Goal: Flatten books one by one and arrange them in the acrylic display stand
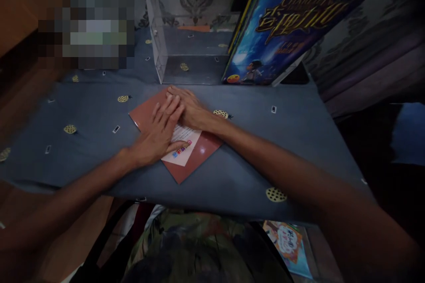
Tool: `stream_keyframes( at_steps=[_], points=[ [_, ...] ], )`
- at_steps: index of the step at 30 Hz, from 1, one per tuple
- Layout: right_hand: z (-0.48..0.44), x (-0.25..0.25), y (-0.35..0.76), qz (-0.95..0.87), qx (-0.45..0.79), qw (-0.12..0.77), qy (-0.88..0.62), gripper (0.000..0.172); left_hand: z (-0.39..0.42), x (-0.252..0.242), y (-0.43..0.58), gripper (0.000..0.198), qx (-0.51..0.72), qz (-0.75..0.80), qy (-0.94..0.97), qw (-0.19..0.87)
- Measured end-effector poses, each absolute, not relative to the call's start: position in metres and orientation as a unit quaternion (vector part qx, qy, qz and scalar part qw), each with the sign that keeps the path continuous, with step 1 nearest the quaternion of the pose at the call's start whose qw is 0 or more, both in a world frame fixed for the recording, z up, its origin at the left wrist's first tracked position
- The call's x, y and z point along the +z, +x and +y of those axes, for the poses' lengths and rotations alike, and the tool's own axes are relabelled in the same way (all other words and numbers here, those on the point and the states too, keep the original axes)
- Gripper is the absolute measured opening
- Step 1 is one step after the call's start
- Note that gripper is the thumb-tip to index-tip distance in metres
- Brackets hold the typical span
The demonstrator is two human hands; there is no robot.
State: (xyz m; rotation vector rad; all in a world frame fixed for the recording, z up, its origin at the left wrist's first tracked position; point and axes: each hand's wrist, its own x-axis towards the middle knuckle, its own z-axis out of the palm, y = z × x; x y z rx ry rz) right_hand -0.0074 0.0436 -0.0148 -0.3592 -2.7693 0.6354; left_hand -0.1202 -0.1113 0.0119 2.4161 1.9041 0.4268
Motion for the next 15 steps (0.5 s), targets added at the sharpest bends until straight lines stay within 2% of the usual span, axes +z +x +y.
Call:
stream_keyframes(
  at_steps=[6, 15],
  points=[
    [0.046, -0.015, -0.018, -0.958, 0.209, 0.14, -0.135, 0.049, -0.131, 0.005, -0.077, 0.091, 0.136, 0.548, 0.825, -0.008],
    [0.046, -0.019, -0.019, -0.96, 0.188, 0.171, -0.116, 0.052, -0.148, 0.003, -0.036, 0.09, 0.08, 0.49, 0.867, 0.043]
  ],
)
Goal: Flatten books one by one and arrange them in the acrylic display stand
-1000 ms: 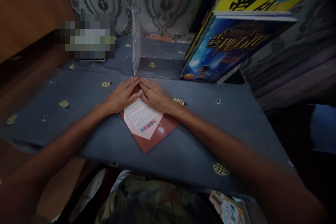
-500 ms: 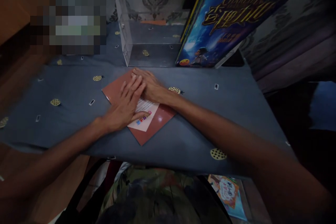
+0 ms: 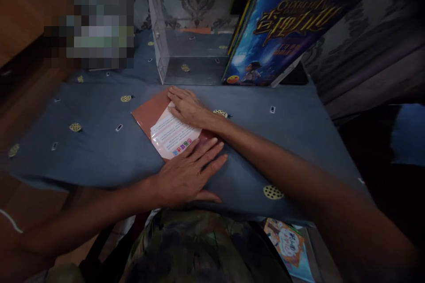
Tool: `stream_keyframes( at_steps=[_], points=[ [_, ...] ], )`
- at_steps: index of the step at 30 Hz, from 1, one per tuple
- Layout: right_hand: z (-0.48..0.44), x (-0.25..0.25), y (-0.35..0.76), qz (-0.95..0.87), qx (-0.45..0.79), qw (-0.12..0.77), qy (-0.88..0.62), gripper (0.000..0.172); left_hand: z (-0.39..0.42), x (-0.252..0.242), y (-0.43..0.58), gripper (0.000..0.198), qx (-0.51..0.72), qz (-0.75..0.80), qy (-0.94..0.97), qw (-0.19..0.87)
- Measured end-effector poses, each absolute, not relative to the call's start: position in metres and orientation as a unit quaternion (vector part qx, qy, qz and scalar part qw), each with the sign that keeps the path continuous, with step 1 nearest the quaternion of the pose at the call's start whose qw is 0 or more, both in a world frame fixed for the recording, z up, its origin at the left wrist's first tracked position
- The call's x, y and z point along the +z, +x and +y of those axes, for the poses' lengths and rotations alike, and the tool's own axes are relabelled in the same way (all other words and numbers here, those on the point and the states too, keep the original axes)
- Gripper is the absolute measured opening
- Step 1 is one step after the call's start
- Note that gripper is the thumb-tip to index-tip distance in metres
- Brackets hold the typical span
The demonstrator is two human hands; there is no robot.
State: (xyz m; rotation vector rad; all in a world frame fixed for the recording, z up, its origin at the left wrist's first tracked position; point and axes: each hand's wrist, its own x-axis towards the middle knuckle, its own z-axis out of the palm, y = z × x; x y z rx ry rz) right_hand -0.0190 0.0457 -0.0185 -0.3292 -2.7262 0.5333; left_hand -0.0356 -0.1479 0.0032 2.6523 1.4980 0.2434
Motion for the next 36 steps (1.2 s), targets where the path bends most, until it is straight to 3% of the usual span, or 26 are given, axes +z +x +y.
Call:
stream_keyframes(
  at_steps=[11, 16, 19, 22, 25, 30, 36],
  points=[
    [0.034, -0.014, 0.036, -0.971, 0.16, 0.15, -0.094, 0.052, -0.146, 0.006, -0.04, 0.074, 0.09, 0.476, 0.869, 0.097],
    [0.024, -0.014, 0.06, -0.965, 0.171, 0.147, -0.136, 0.051, -0.151, 0.015, -0.049, 0.045, 0.159, 0.456, 0.867, 0.12],
    [0.022, -0.012, 0.061, -0.964, 0.172, 0.14, -0.145, 0.051, -0.158, 0.02, -0.07, 0.037, 0.243, 0.514, 0.817, 0.097],
    [0.021, -0.01, 0.06, -0.965, 0.174, 0.139, -0.142, 0.052, -0.169, 0.019, -0.1, 0.041, 0.273, 0.684, 0.677, 0.006],
    [0.021, -0.01, 0.06, -0.964, 0.176, 0.132, -0.146, 0.053, -0.179, 0.013, -0.123, 0.06, 0.222, 0.796, 0.562, -0.026],
    [0.021, -0.012, 0.059, -0.963, 0.178, 0.136, -0.149, 0.052, -0.181, 0.008, -0.126, 0.071, 0.233, 0.804, 0.544, 0.055],
    [0.021, -0.014, 0.059, -0.958, 0.191, 0.145, -0.158, 0.052, -0.171, 0.017, -0.122, 0.062, 0.495, 0.724, 0.44, 0.19]
  ],
)
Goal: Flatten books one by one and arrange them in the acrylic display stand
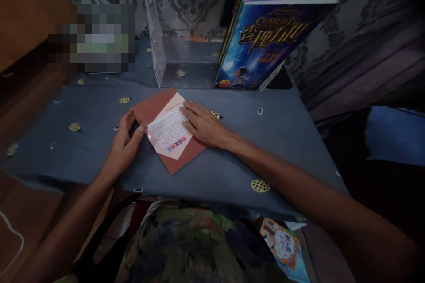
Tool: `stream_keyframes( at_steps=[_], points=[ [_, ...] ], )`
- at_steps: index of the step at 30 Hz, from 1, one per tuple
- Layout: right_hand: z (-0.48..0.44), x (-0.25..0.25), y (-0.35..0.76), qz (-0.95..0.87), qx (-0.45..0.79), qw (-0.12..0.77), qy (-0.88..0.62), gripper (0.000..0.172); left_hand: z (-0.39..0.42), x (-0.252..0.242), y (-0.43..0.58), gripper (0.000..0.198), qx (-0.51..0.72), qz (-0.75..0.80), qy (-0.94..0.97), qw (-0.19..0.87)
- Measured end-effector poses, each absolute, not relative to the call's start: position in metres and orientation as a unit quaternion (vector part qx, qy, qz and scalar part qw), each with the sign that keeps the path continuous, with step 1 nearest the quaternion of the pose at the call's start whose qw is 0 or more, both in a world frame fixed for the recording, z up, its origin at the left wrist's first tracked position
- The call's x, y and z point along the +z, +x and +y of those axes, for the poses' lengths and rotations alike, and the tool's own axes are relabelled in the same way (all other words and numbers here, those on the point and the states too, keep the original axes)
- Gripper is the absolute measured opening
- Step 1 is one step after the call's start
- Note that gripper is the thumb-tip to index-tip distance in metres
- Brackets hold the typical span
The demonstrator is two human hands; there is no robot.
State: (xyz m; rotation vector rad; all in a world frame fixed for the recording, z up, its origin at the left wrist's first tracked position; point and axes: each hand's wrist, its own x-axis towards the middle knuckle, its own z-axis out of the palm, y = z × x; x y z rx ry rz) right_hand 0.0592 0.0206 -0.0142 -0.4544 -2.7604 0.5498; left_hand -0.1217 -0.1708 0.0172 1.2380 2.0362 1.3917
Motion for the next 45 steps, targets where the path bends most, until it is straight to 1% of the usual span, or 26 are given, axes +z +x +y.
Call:
stream_keyframes(
  at_steps=[2, 4, 7, 10, 13, 15, 17, 18, 20, 22, 25, 28, 32, 37, 42, 45],
  points=[
    [0.021, -0.015, 0.06, -0.956, 0.195, 0.153, -0.159, 0.051, -0.167, 0.018, -0.122, 0.052, 0.603, 0.67, 0.364, 0.234],
    [0.02, -0.017, 0.06, -0.954, 0.197, 0.161, -0.16, 0.05, -0.164, 0.018, -0.119, 0.041, 0.676, 0.616, 0.293, 0.279],
    [0.019, -0.018, 0.061, -0.951, 0.198, 0.179, -0.156, 0.047, -0.158, 0.02, -0.106, 0.035, 0.693, 0.575, 0.231, 0.368],
    [0.017, -0.018, 0.064, -0.946, 0.209, 0.2, -0.149, 0.047, -0.152, 0.023, -0.086, 0.041, 0.678, 0.558, 0.21, 0.43],
    [0.016, -0.016, 0.069, -0.927, 0.243, 0.231, -0.17, 0.054, -0.148, 0.028, -0.075, 0.049, 0.684, 0.542, 0.231, 0.43],
    [0.017, -0.015, 0.072, -0.901, 0.275, 0.262, -0.209, 0.063, -0.145, 0.033, -0.074, 0.052, 0.684, 0.538, 0.254, 0.422],
    [0.02, -0.015, 0.075, -0.866, 0.323, 0.296, -0.242, 0.072, -0.142, 0.039, -0.076, 0.054, 0.679, 0.534, 0.286, 0.414],
    [0.021, -0.015, 0.076, -0.845, 0.358, 0.311, -0.247, 0.074, -0.14, 0.042, -0.078, 0.056, 0.675, 0.532, 0.304, 0.411],
    [0.026, -0.014, 0.078, -0.796, 0.449, 0.333, -0.23, 0.071, -0.135, 0.048, -0.083, 0.058, 0.664, 0.524, 0.339, 0.411],
    [0.029, -0.011, 0.083, -0.742, 0.542, 0.34, -0.201, 0.062, -0.127, 0.051, -0.088, 0.06, 0.654, 0.517, 0.367, 0.414],
    [0.032, -0.005, 0.093, -0.684, 0.615, 0.351, -0.177, 0.051, -0.11, 0.053, -0.095, 0.062, 0.639, 0.504, 0.401, 0.419],
    [0.035, -0.001, 0.105, -0.674, 0.613, 0.373, -0.176, 0.048, -0.088, 0.05, -0.099, 0.064, 0.629, 0.491, 0.424, 0.429],
    [0.042, -0.002, 0.115, -0.704, 0.561, 0.389, -0.197, 0.048, -0.063, 0.042, -0.102, 0.063, 0.614, 0.476, 0.431, 0.459],
    [0.046, -0.006, 0.118, -0.744, 0.504, 0.378, -0.222, 0.048, -0.049, 0.026, -0.104, 0.062, 0.627, 0.453, 0.409, 0.485],
    [0.044, -0.004, 0.118, -0.728, 0.529, 0.373, -0.227, 0.045, -0.05, 0.021, -0.108, 0.062, 0.612, 0.449, 0.411, 0.505],
    [0.044, -0.003, 0.117, -0.723, 0.536, 0.367, -0.234, 0.042, -0.049, 0.021, -0.111, 0.066, 0.6, 0.458, 0.411, 0.511]
  ],
)
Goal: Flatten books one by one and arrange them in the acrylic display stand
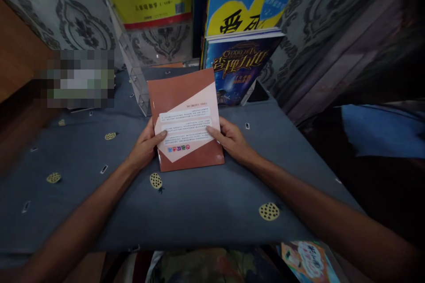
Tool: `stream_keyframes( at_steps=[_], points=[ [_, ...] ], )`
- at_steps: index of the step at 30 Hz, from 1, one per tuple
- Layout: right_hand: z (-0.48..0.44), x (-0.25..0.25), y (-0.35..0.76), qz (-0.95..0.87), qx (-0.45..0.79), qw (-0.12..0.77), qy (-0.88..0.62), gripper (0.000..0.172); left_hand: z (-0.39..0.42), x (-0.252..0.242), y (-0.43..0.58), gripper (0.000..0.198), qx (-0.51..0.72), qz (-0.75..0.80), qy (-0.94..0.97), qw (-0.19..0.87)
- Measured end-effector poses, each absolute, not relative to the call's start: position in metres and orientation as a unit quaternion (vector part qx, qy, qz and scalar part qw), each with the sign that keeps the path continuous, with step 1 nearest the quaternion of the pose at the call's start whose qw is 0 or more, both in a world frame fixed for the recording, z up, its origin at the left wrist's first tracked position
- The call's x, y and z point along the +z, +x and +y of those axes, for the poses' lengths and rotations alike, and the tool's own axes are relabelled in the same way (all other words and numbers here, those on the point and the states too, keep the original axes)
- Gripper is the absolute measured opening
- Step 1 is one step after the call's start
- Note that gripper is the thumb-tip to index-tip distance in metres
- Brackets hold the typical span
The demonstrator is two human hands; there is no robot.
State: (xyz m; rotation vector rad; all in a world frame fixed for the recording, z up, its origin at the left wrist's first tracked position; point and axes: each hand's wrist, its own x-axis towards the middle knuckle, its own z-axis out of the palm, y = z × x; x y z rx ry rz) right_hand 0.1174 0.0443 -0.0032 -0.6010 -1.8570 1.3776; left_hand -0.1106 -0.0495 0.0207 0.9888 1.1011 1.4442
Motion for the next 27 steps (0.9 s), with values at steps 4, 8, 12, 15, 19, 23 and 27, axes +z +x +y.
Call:
stream_keyframes(
  at_steps=[4, 8, 12, 15, 19, 23, 27],
  points=[
    [0.046, -0.004, 0.117, -0.718, 0.535, 0.369, -0.25, 0.043, -0.05, 0.017, -0.114, 0.075, 0.595, 0.456, 0.412, 0.517],
    [0.044, 0.001, 0.117, -0.714, 0.53, 0.374, -0.262, 0.046, -0.054, 0.011, -0.116, 0.078, 0.589, 0.465, 0.396, 0.529],
    [0.046, 0.009, 0.119, -0.706, 0.563, 0.35, -0.248, 0.048, -0.053, 0.005, -0.119, 0.079, 0.588, 0.457, 0.398, 0.537],
    [0.046, 0.013, 0.121, -0.699, 0.584, 0.337, -0.237, 0.047, -0.054, 0.004, -0.12, 0.078, 0.593, 0.459, 0.393, 0.532],
    [0.046, 0.017, 0.122, -0.696, 0.592, 0.336, -0.227, 0.048, -0.055, 0.0, -0.12, 0.079, 0.597, 0.452, 0.396, 0.531],
    [0.046, 0.023, 0.122, -0.704, 0.583, 0.34, -0.223, 0.05, -0.056, -0.001, -0.122, 0.079, 0.612, 0.448, 0.413, 0.505],
    [0.047, 0.032, 0.121, -0.724, 0.568, 0.33, -0.212, 0.049, -0.061, 0.01, -0.126, 0.074, 0.579, 0.454, 0.45, 0.506]
  ],
)
